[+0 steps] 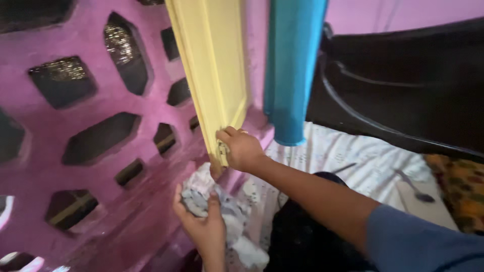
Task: The person cleans the surfaces and edges of a yellow wooden window using a cloth.
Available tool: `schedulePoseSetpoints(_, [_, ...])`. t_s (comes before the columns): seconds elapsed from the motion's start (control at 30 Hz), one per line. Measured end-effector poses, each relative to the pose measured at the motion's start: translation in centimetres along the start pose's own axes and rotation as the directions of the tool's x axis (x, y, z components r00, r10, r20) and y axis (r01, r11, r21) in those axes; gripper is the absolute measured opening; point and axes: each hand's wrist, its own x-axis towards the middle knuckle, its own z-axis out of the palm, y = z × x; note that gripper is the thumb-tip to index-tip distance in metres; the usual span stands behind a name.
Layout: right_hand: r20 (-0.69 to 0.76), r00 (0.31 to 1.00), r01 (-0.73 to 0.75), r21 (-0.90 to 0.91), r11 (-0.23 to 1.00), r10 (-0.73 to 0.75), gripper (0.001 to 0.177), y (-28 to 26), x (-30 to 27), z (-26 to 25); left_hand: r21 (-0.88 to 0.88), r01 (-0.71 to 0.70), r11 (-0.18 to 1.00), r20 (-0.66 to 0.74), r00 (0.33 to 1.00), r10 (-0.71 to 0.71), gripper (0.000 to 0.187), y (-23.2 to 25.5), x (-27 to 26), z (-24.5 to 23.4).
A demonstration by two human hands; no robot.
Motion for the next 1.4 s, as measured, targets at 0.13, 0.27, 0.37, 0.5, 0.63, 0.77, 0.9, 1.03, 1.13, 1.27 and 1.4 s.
schedulePoseSetpoints(0.13, [0.074,0.995,-0.058,-0.070,0.996,0.063,0.041,2.3,-3.5,-4.1,-0.059,0.071,0.996,0.041,0.997,-0.068,0.074,1.6,-1.4,1.7])
schedulePoseSetpoints(0.27, [0.184,0.971,-0.114,-0.192,0.975,0.150,0.037,4.0,-5.0,-8.2,-0.021,0.056,0.998,0.150,0.987,-0.052,0.076,2.5,-3.7,2.6])
schedulePoseSetpoints(0.37, [0.345,0.891,-0.217,-0.248,0.944,0.295,0.052,5.8,-5.3,-10.9,-0.003,0.103,0.995,0.223,0.970,-0.099,0.076,2.6,-5.0,2.8])
schedulePoseSetpoints(0.5, [0.342,0.896,-0.206,-0.248,0.947,0.284,0.066,8.6,-6.2,-12.9,0.107,-0.076,0.991,0.229,0.972,0.050,0.077,2.9,-5.7,3.1])
schedulePoseSetpoints(0.63, [0.271,0.931,-0.177,-0.256,0.950,0.246,0.067,12.6,-7.7,-13.9,0.140,-0.057,0.989,0.209,0.978,0.026,0.080,2.1,-6.0,4.0])
schedulePoseSetpoints(0.77, [0.220,0.947,-0.195,-0.191,0.962,0.236,0.059,17.2,-9.2,-14.7,0.000,-0.088,0.996,0.238,0.967,0.086,0.082,1.6,-7.0,6.0])
schedulePoseSetpoints(0.9, [0.120,0.973,-0.188,-0.076,0.979,0.196,0.057,21.3,-10.2,-14.8,0.081,-0.242,0.967,0.209,0.953,0.221,0.077,2.4,-8.1,9.3])
schedulePoseSetpoints(1.03, [0.028,0.983,-0.183,0.120,0.976,0.181,0.063,23.9,-11.0,-14.3,-0.032,-0.432,0.901,0.256,0.868,0.425,0.062,3.2,-8.5,15.1])
schedulePoseSetpoints(1.13, [0.022,0.982,-0.188,0.194,0.963,0.187,0.067,25.0,-11.5,-14.0,0.144,-0.554,0.820,0.342,0.805,0.484,0.051,4.2,-7.3,19.5])
schedulePoseSetpoints(1.27, [0.073,0.975,-0.223,0.277,0.935,0.211,0.079,25.1,-12.2,-13.3,0.083,-0.559,0.825,0.344,0.793,0.503,0.033,6.4,-4.3,26.9])
schedulePoseSetpoints(1.4, [0.046,0.986,-0.164,0.391,0.906,0.158,0.086,25.9,-12.2,-11.9,0.177,-0.742,0.647,0.298,0.667,0.683,0.046,7.6,-0.9,33.5])
